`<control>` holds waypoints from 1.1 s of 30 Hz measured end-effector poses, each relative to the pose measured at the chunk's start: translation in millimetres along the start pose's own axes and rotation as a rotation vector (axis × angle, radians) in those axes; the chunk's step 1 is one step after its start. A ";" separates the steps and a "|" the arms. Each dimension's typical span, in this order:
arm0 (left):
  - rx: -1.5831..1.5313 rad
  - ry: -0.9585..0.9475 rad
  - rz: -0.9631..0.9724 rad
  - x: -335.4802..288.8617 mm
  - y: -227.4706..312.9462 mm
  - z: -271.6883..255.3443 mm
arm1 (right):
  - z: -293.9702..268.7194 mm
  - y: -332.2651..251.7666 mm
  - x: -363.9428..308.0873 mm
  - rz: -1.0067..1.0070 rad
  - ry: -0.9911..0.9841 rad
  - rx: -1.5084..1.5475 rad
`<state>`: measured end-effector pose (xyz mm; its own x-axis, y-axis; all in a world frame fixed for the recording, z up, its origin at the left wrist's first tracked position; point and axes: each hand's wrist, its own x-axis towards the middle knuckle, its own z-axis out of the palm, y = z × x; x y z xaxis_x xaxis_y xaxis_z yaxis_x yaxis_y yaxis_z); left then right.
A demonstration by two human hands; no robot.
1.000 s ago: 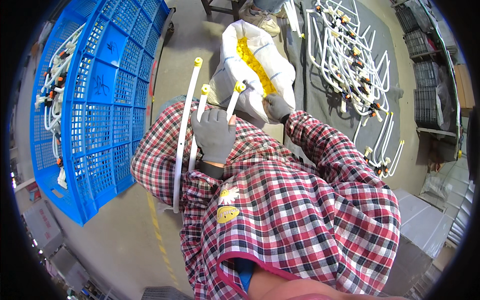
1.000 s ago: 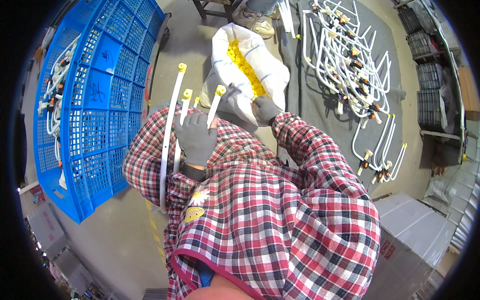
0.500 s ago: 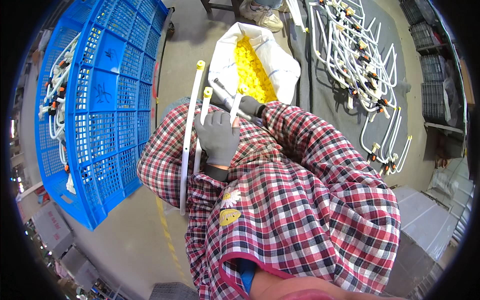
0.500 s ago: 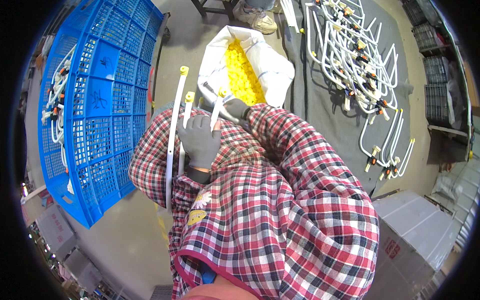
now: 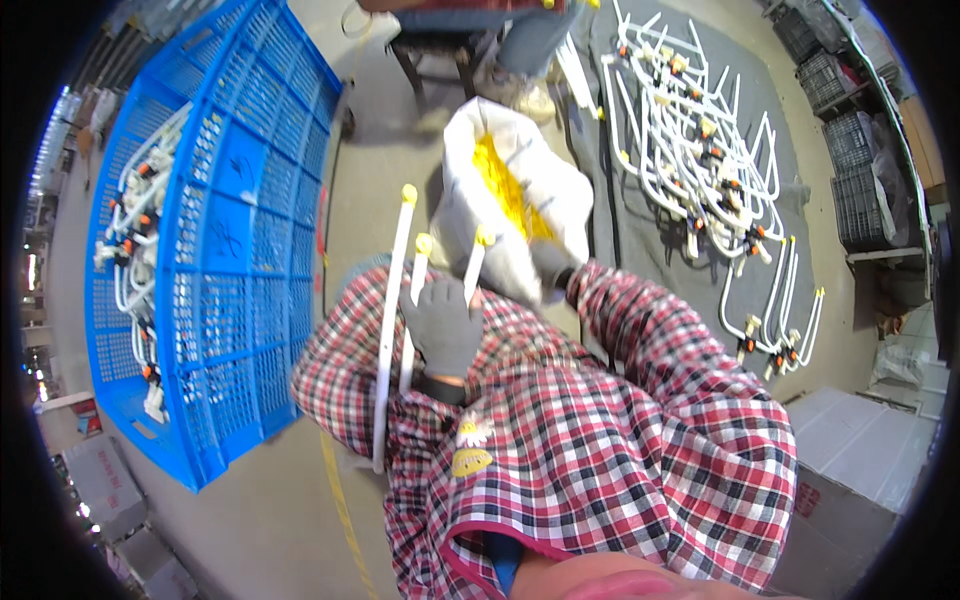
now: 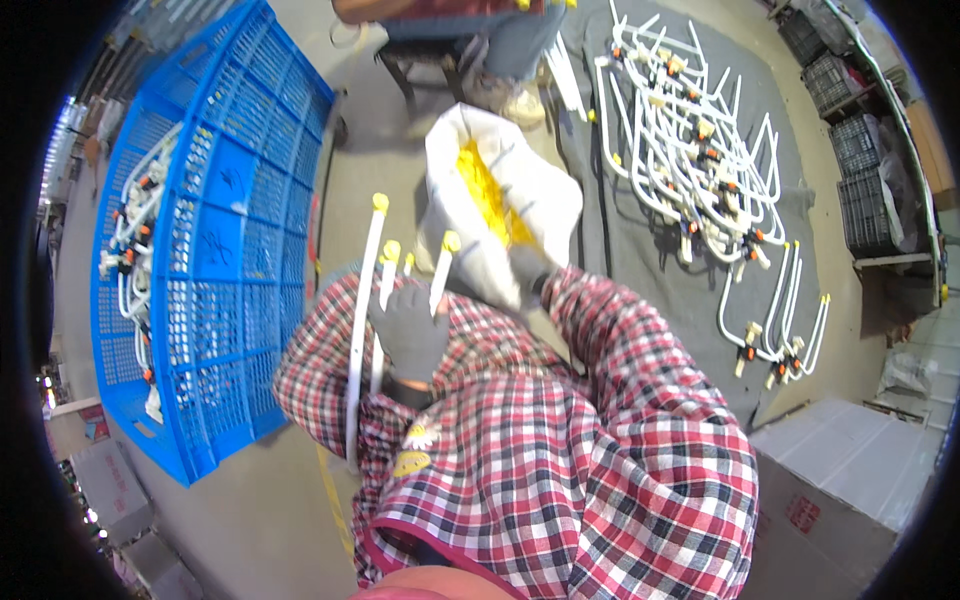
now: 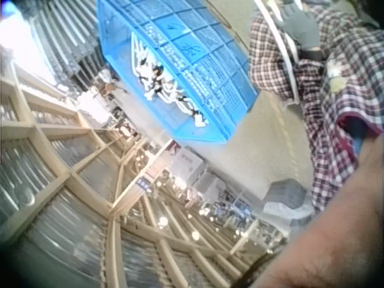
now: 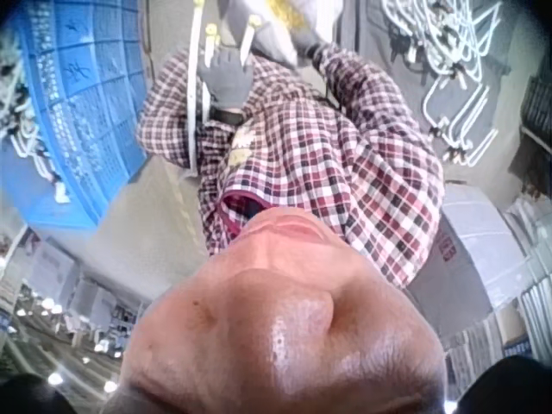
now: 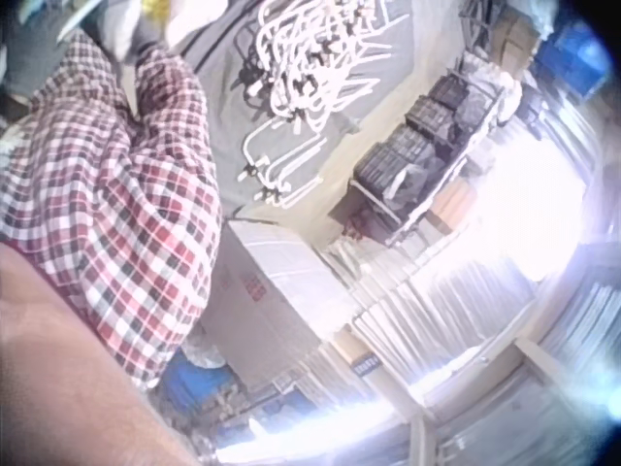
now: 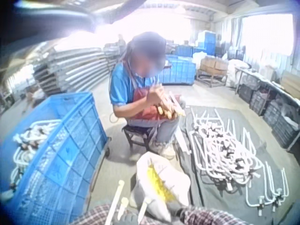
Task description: The person sits on the floor and repeatedly picks white plastic frames and yellow caps from a bag, then presses the caps onto the frame ends. Completed frames are placed into a blue crate. Another worker is visible nearby performing similar assembly.
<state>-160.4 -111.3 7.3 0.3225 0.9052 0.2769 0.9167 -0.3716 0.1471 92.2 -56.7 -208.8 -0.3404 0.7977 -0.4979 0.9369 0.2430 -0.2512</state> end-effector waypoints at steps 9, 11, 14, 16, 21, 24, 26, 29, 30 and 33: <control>0.010 0.009 0.050 8.6 1.9 3.4 | 21.8 -54.5 43.4 -0.041 0.107 0.735; 0.002 0.022 0.059 8.1 1.5 5.7 | 1.3 -45.5 25.9 0.078 0.099 0.814; 0.003 0.029 0.054 5.3 1.8 6.3 | 7.3 -33.1 14.8 0.072 0.247 0.768; 0.024 0.029 0.060 5.1 1.8 3.5 | 4.0 -29.0 9.7 0.114 0.314 0.796; 0.019 -0.024 0.049 8.5 1.3 13.7 | 13.5 9.6 12.1 -0.072 0.547 0.740; 0.056 -0.010 0.035 5.0 -3.0 15.7 | 9.9 6.7 9.2 -0.073 0.783 0.723; 0.081 0.033 0.076 6.7 -3.5 14.2 | 21.9 14.7 21.2 0.142 0.792 0.897; 0.075 -0.018 0.039 2.1 -11.0 18.6 | 36.2 21.6 39.3 0.443 0.944 1.043; 0.095 -0.032 0.023 1.3 -10.4 14.1 | 40.9 28.6 48.9 0.529 1.004 1.087; 0.093 0.074 0.112 13.1 -12.1 23.3 | 58.7 78.8 83.4 0.682 1.234 1.048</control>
<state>-161.8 -90.1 -13.1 0.4087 0.8403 0.3562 0.8950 -0.4453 0.0236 133.0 -3.4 -318.8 0.7751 0.6318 0.0064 0.2629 -0.3133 -0.9125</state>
